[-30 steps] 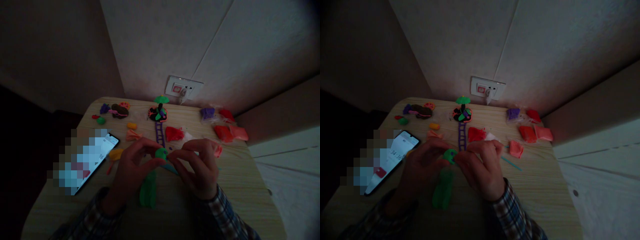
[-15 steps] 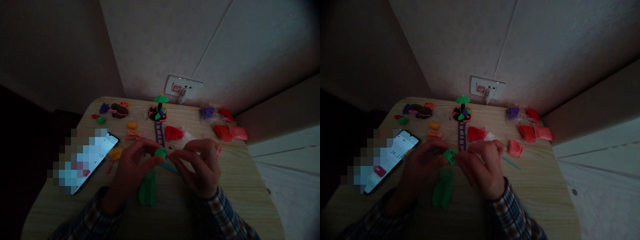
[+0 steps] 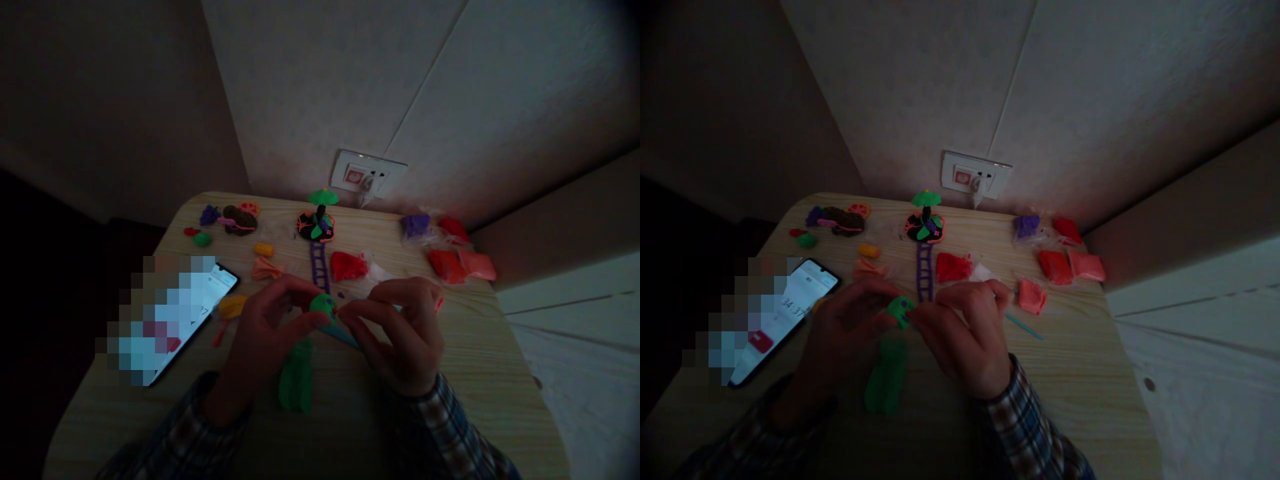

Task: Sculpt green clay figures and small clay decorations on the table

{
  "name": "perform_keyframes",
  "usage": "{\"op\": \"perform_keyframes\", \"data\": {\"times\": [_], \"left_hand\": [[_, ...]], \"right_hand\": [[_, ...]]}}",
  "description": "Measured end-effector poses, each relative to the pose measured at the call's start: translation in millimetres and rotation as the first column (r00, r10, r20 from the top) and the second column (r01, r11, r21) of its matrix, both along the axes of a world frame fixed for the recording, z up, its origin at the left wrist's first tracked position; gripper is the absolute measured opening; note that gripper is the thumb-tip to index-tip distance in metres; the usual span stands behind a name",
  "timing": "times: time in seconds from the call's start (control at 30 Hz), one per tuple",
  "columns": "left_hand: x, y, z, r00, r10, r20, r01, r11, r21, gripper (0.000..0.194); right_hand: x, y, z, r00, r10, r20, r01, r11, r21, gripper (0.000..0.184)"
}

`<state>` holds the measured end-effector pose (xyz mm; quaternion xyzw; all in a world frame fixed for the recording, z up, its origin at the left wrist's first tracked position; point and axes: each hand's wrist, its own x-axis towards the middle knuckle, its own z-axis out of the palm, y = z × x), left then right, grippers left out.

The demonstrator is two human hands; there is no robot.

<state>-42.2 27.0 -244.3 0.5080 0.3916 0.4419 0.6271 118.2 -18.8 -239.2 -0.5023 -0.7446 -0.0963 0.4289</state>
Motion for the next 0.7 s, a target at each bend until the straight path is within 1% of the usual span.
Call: {"op": "perform_keyframes", "data": {"times": [0.13, 0.3, 0.5, 0.7], "left_hand": [[-0.3, -0.8, 2.5, 1.000, 0.008, -0.022, -0.009, 1.000, -0.020, 0.016], [-1.8, -1.6, 0.7, 1.000, -0.001, -0.021, 0.001, 1.000, -0.009, 0.016], [-1.6, -1.5, -2.7, 1.000, -0.016, -0.010, 0.016, 1.000, -0.007, 0.016], [-1.9, -1.3, 0.0, 1.000, -0.013, 0.000, 0.013, 1.000, 0.002, 0.014]], "right_hand": [[-0.1, 0.2, 0.1, 1.000, 0.002, 0.003, -0.002, 1.000, 0.007, 0.004], [-0.4, -0.6, 0.5, 0.999, 0.002, -0.053, -0.002, 1.000, -0.006, 0.008], [-0.1, -0.2, 1.2, 1.000, 0.001, 0.000, -0.001, 1.000, -0.008, 0.004], [-0.1, 0.5, 1.9, 1.000, 0.012, -0.014, -0.012, 1.000, -0.019, 0.004]]}}
